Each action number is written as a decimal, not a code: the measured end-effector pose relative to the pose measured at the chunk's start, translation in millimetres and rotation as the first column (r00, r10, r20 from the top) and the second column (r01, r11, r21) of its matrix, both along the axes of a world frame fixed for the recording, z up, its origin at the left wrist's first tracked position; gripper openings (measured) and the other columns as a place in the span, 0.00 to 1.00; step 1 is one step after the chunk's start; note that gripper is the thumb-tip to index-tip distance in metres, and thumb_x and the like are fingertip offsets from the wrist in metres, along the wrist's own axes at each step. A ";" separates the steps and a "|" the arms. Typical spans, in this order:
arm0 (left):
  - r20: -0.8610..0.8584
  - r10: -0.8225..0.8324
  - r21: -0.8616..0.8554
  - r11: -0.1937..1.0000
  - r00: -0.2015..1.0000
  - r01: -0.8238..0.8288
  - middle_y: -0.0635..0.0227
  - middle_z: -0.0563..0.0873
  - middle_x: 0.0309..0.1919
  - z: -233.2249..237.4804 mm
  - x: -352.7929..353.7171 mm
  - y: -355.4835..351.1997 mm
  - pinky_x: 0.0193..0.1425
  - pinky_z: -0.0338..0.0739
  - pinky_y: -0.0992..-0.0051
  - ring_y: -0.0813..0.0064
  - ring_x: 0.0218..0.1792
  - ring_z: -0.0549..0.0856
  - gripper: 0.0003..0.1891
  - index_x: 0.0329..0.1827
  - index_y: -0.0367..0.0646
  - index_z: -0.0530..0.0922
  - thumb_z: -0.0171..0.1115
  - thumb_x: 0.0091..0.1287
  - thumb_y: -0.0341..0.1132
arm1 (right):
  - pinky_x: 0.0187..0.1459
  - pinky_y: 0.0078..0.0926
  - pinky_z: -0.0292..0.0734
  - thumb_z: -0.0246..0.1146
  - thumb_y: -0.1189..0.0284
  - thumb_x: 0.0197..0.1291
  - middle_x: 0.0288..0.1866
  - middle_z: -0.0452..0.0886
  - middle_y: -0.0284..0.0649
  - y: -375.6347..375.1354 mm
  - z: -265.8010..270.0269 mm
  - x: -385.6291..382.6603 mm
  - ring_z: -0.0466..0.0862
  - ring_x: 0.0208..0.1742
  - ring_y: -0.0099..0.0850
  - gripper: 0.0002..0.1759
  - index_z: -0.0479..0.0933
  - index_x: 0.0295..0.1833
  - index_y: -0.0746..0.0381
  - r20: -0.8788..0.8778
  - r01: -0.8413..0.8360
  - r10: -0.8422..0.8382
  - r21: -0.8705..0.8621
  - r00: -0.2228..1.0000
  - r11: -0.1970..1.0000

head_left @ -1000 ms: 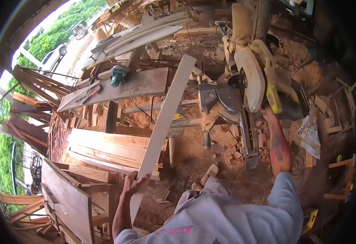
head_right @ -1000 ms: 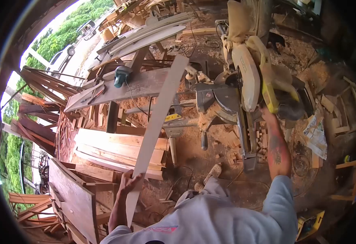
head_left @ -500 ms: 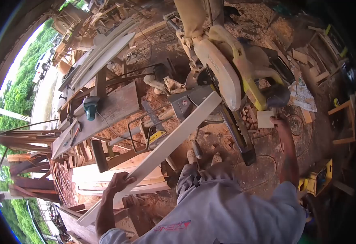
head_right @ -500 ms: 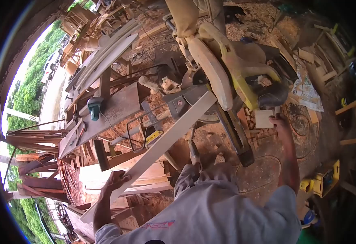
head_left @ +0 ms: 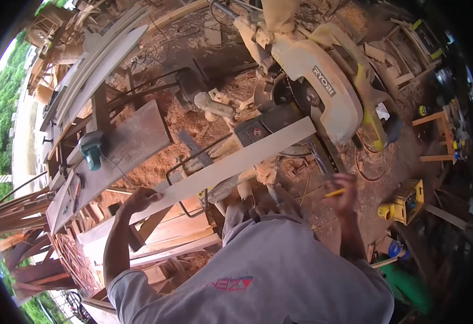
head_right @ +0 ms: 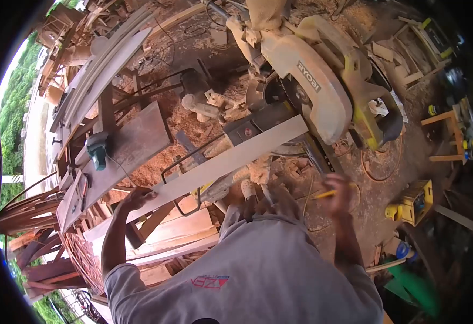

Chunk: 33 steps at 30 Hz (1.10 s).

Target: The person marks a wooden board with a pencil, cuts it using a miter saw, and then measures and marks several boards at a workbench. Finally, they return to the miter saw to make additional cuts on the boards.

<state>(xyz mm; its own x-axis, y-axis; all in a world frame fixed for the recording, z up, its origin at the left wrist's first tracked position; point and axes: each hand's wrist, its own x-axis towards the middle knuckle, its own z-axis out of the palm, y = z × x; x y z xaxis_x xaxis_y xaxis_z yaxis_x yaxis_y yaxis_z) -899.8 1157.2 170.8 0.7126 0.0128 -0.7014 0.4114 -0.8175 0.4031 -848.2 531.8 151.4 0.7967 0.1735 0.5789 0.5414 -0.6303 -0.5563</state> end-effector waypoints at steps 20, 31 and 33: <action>0.297 -0.156 0.347 0.937 0.942 0.046 0.50 0.82 0.51 44.1 -48.8 29.2 0.59 0.75 0.55 0.47 0.56 0.80 0.32 0.58 0.38 0.72 0.78 0.52 0.38 | 0.63 0.48 0.73 0.78 0.62 0.45 0.67 0.75 0.48 163.4 -2.3 150.4 0.77 0.64 0.48 0.33 0.74 0.55 0.64 0.127 -0.256 0.344 -0.446 0.930 0.858; 0.316 -0.157 0.325 0.944 0.936 0.049 0.47 0.82 0.52 40.9 -45.7 36.4 0.57 0.77 0.54 0.46 0.54 0.83 0.37 0.61 0.39 0.72 0.79 0.50 0.42 | 0.67 0.48 0.69 0.76 0.67 0.50 0.69 0.73 0.51 135.5 -20.0 136.3 0.73 0.68 0.51 0.35 0.69 0.62 0.65 0.161 0.001 0.065 -0.376 0.985 0.927; 0.257 -0.073 0.328 0.944 0.964 -0.016 0.47 0.84 0.51 42.1 -42.9 36.2 0.55 0.79 0.57 0.51 0.51 0.86 0.38 0.58 0.38 0.75 0.82 0.45 0.45 | 0.66 0.47 0.70 0.76 0.67 0.50 0.68 0.74 0.51 127.6 -15.2 139.1 0.74 0.67 0.50 0.35 0.69 0.61 0.65 0.146 0.017 0.039 -0.364 0.988 0.931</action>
<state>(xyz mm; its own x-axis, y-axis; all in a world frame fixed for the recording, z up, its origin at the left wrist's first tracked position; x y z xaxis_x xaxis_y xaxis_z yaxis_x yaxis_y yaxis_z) -942.7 1193.5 212.9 0.8734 0.1850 -0.4504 0.3023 -0.9312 0.2037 -709.2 659.4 136.2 0.7035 0.4022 0.5860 0.6080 -0.7675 -0.2031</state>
